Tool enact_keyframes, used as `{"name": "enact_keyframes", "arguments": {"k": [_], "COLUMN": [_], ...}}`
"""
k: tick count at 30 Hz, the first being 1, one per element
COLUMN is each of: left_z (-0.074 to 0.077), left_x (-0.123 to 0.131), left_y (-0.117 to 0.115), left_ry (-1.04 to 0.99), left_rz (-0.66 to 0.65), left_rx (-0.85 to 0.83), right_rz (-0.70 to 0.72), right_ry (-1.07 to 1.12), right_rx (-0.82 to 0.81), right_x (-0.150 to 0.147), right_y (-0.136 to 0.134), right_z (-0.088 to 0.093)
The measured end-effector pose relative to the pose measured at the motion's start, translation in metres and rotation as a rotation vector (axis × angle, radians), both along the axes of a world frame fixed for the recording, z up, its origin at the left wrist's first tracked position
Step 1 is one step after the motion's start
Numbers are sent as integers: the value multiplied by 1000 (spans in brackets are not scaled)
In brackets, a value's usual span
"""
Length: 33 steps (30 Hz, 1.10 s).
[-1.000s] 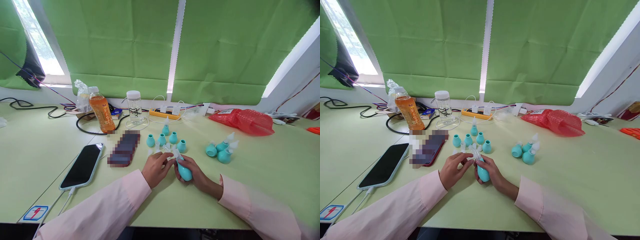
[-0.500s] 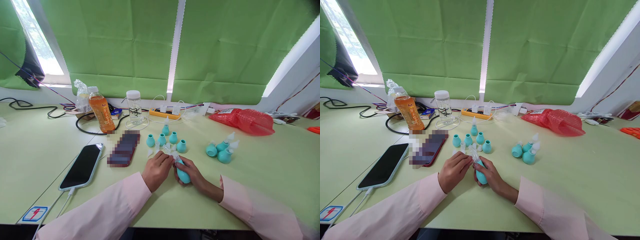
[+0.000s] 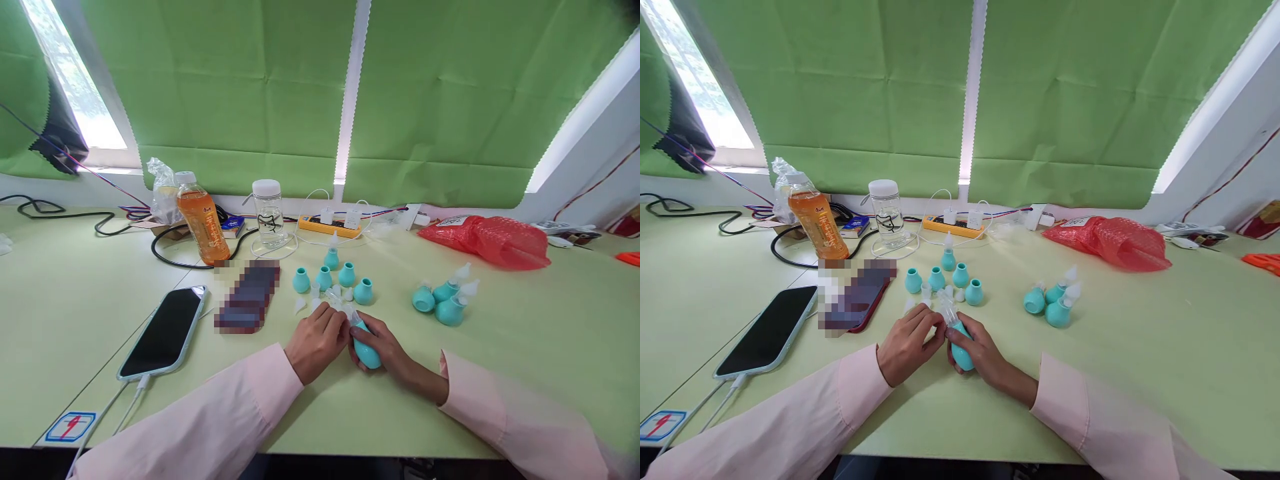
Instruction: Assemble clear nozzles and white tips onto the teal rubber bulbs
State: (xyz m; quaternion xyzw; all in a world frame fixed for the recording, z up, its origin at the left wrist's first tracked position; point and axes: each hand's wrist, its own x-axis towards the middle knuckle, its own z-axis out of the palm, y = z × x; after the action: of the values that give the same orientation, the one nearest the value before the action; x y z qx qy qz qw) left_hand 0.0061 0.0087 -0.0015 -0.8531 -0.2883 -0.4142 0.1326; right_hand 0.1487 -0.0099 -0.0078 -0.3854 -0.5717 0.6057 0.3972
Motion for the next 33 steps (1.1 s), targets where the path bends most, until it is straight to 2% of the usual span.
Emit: {"name": "enact_keyframes", "arguments": {"k": [4,8,10,13,16,18,19,23,25,28,33], "left_z": [9,21,26,34,40,42,42,41,37,28,9], "left_x": [1,-1,-3,-7,-14,-20,-22,-27,-27,-25,-23], "left_y": [-3,-5,-3,3,12,17,20,27,28,31,40], "left_ry": [-164,-346,-460,-567,-573,-523,-477,-112,128,351,451], "left_rz": [-69,-181,-278,-498,-633,-585,-501,36,173,229,235], "left_rx": [-267,-719,-992,-1364,-1523,-1461,-1361,-663,-465,-418,-440], "right_rz": [11,49,109,188,207,189,176,141,136,129,105], "right_ry": [18,124,184,269,340,354,350,310,280,229,199], "right_rx": [-15,-89,-132,-178,-224,-230,-222,-149,-116,-97,-102], "right_x": [1,4,5,6,7,9,10,11,11,10,11], "right_y": [2,4,5,6,7,8,8,10,10,10,11], "right_z": [3,6,7,7,7,7,7,6,5,4,1]}}
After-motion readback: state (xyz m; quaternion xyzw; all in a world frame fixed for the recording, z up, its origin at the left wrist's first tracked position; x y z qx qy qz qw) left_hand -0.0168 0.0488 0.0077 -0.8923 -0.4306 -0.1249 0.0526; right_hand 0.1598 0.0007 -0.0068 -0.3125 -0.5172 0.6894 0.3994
